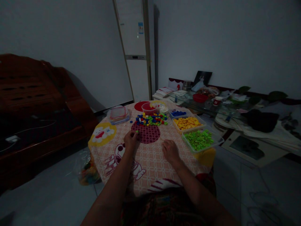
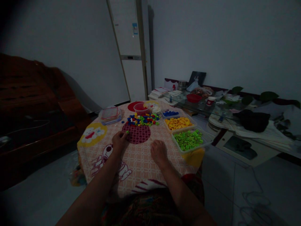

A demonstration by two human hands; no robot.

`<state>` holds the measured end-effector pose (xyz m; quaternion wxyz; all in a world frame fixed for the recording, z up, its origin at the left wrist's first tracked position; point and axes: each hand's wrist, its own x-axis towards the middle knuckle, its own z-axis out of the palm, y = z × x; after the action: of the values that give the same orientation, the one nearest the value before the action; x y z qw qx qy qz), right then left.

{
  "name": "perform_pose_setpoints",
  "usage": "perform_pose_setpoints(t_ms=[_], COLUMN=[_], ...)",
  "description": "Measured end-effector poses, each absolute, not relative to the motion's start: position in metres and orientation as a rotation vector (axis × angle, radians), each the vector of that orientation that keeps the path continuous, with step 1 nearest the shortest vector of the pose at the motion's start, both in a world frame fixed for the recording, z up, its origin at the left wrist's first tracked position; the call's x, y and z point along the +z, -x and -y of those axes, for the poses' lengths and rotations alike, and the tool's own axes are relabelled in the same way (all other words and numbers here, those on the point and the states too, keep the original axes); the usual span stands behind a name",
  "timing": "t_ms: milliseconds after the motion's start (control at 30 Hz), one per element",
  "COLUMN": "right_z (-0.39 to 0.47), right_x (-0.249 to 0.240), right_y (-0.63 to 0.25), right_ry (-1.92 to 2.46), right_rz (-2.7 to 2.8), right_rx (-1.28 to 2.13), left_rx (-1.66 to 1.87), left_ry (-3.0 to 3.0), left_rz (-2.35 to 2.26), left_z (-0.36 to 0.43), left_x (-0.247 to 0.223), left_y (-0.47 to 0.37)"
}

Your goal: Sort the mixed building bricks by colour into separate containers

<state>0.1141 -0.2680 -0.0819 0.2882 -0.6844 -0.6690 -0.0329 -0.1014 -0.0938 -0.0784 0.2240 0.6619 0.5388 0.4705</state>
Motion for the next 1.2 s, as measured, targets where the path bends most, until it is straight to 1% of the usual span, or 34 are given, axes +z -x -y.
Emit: perform_pose_setpoints(t_ms=[167, 267, 333, 500, 600, 833, 1000, 1200], right_z=[0.268, 0.268, 0.268, 0.269, 0.268, 0.266, 0.266, 0.265], right_x=[-0.082, -0.080, -0.079, -0.081, -0.083, -0.081, -0.078, -0.075], right_y=[-0.115, -0.115, -0.115, -0.113, -0.113, -0.112, -0.110, -0.107], right_ry=[1.813, 1.819, 1.820, 1.767, 1.671, 1.662, 1.706, 1.741], right_rz=[1.775, 1.784, 1.791, 1.777, 1.842, 1.852, 1.893, 1.876], right_rx=[-0.056, -0.054, -0.047, -0.032, 0.000, 0.032, 0.002, -0.013], left_rx=[1.318, 1.313, 1.229, 0.807, 0.720, 0.852, 0.849, 0.879], left_ry=[-1.717, -1.606, -1.521, -1.398, -1.358, -1.514, -1.686, -1.738], left_rz=[-1.453, -1.267, -1.082, -0.755, -0.612, -0.704, -0.763, -0.732], left_z=[0.095, 0.100, 0.109, 0.146, 0.160, 0.162, 0.165, 0.167], left_x=[-0.074, -0.074, -0.074, -0.072, -0.070, -0.070, -0.070, -0.069], left_y=[0.102, 0.094, 0.086, 0.062, 0.050, 0.043, 0.045, 0.044])
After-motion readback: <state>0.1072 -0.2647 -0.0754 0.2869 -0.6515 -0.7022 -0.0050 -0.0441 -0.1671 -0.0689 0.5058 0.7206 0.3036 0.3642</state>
